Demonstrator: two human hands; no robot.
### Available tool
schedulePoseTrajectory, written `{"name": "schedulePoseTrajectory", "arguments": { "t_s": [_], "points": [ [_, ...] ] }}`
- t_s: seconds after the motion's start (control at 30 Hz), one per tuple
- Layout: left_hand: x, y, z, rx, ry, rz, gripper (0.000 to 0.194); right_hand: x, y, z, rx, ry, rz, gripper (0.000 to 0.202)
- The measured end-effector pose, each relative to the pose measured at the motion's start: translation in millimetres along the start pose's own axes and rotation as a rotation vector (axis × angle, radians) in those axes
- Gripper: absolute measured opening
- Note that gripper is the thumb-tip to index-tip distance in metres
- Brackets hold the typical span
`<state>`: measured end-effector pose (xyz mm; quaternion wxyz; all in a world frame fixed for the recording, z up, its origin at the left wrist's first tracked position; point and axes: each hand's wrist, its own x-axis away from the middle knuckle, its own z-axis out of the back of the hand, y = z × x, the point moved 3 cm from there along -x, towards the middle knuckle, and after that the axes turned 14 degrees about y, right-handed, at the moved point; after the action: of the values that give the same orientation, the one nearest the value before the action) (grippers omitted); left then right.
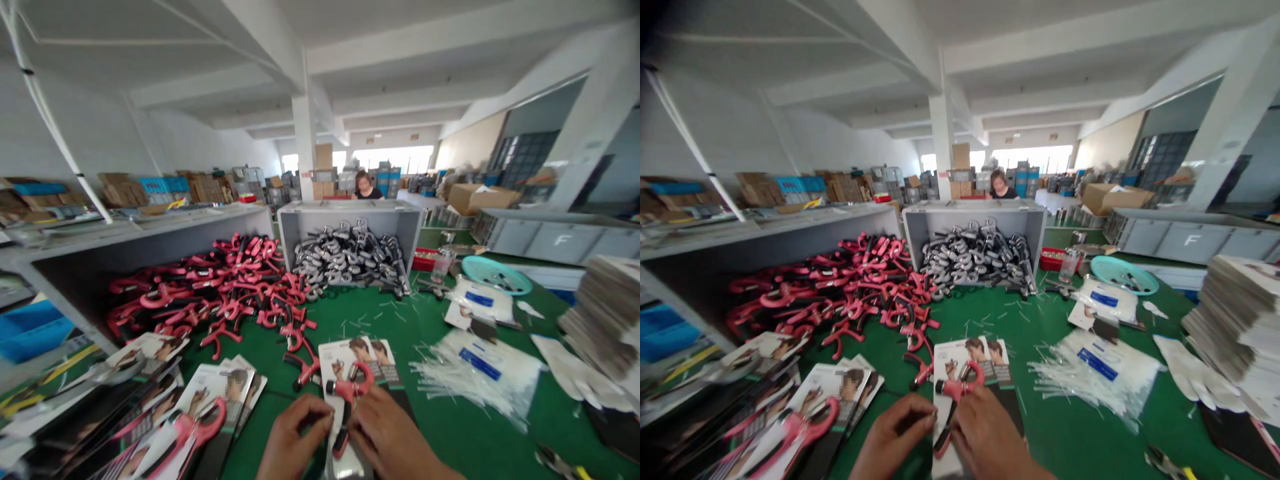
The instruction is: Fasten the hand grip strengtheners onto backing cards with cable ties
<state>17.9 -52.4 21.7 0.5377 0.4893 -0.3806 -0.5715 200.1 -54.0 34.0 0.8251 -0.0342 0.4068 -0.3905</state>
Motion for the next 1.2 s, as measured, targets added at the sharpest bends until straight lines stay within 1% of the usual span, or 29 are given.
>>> {"name": "schedulePoseTrajectory", "arguments": {
  "t_s": [0.1,0.17,0.2,0.3,0.37,0.5,0.57,0.63,0.77,0.83,0.93,1.03,1.13,1.2],
  "points": [
    [2.4,6.7,1.8,-0.062,-0.069,-0.126,0.009,-0.9,-7.8,8.8,0.017,-0.097,-0.029,0.008],
    [2.1,11.0,3.3,-0.073,-0.099,-0.169,0.01,-3.6,-7.1,12.0,-0.002,-0.128,-0.044,0.007],
    [1.5,11.7,4.3,-0.066,-0.094,-0.166,0.01,-4.4,-6.1,12.9,-0.009,-0.135,-0.052,0.007],
    [-0.6,8.0,7.0,-0.034,-0.047,-0.078,0.009,-4.5,-3.6,14.6,-0.019,-0.142,-0.074,0.008],
    [-1.3,6.2,6.9,-0.027,-0.04,-0.049,0.009,-4.4,-3.0,14.9,-0.023,-0.143,-0.087,0.009],
    [-2.0,15.0,4.1,-0.058,-0.115,-0.142,0.008,-5.6,-3.5,13.9,-0.025,-0.145,-0.078,0.011],
    [-2.9,19.3,3.8,-0.07,-0.134,-0.17,0.008,-5.9,-3.2,13.3,-0.038,-0.14,-0.08,0.01],
    [-4.1,19.4,4.0,-0.074,-0.131,-0.16,0.008,-5.9,-2.4,13.3,-0.058,-0.131,-0.098,0.01],
    [-6.0,13.4,3.0,-0.06,-0.116,-0.083,0.007,-6.1,-2.1,15.1,-0.078,-0.106,-0.121,0.011],
    [-6.3,14.2,1.6,-0.071,-0.129,-0.088,0.008,-6.7,-2.8,15.5,-0.08,-0.11,-0.123,0.011],
    [-6.3,21.4,-0.5,-0.121,-0.17,-0.16,0.01,-7.7,-3.9,15.0,-0.101,-0.1,-0.112,0.012],
    [-4.9,29.1,-1.6,-0.23,-0.205,-0.259,0.011,-7.8,-3.8,13.6,-0.148,-0.066,-0.093,0.011],
    [-1.6,35.0,-2.1,-0.371,-0.232,-0.359,0.014,-7.4,-1.9,12.5,-0.167,-0.065,-0.134,0.01],
    [0.6,38.8,-2.9,-0.457,-0.266,-0.41,0.019,-7.6,-1.5,12.0,-0.165,-0.104,-0.175,0.008]
  ]
}}
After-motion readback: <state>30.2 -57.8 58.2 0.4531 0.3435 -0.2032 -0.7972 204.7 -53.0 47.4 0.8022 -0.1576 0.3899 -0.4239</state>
